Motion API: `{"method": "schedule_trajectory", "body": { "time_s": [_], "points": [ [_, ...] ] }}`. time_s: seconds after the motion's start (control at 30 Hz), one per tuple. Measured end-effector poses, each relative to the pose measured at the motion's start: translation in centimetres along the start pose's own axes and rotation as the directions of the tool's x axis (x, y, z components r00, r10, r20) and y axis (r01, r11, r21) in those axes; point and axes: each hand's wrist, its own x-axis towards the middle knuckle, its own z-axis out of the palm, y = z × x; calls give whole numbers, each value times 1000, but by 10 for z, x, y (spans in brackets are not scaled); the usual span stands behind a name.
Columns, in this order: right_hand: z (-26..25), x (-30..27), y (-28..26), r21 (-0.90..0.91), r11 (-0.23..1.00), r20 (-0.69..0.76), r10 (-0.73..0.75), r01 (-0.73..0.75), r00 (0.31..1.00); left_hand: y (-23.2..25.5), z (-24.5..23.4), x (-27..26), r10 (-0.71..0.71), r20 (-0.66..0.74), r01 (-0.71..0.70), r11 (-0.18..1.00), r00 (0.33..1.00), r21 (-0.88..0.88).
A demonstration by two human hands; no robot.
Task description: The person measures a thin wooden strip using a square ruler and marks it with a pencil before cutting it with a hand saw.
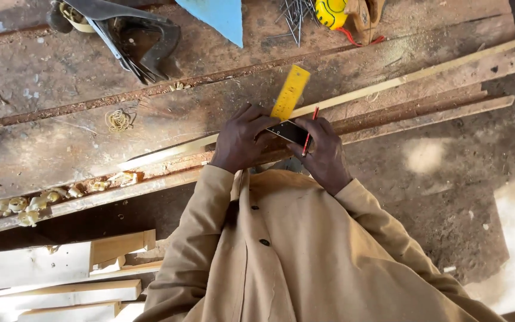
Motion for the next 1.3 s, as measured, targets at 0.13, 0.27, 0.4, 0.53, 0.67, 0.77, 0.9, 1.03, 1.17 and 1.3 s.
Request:
{"method": "schedule_trajectory", "body": {
  "time_s": [0.13, 0.27, 0.4, 0.53, 0.67, 0.77, 0.9, 1.03, 1.17, 1.3],
  "points": [
    [-1, -4, 3, 39, 999, -29, 10, -9, 1000, 1, 6, -4, 23, -81, -17, 997, 996, 69],
    [-6, 1, 4, 5, 1000, -35, -23, 23, 999, -2, 8, -2, 50, -89, -43, 996, 995, 77],
    [-9, 3, -4, -88, 995, 17, -54, 55, 998, 22, -14, 6, 17, -52, -18, 1000, 998, -9],
    [-3, 2, 7, -31, 997, 12, -72, 72, 997, -6, 5, -5, 10, -25, -10, 1000, 1000, 25],
    [-1, -1, 12, 14, 998, 22, -57, 57, 998, 3, -2, -3, -11, -5, 11, 1000, 1000, 29],
    [1, 1, 17, 6, 998, -51, -63, 63, 997, 1, -2, -2, -4, -9, 4, 1000, 1000, 23],
    [-17, 7, -4, 52, 999, -168, -2, 11, 986, -2, 1, -4, 0, -17, 1, 999, 1000, 50],
    [-23, 15, -17, 233, 972, -233, 81, -25, 969, -3, 3, -2, 37, -28, -36, 999, 999, 36],
    [-14, 14, -20, 374, 925, -192, 150, -69, 970, -2, 2, -4, 33, -29, -31, 999, 999, 41],
    [-9, 15, -13, 374, 926, -199, 124, -42, 972, -4, 4, -4, 35, -31, -33, 998, 999, 54]
  ]
}}
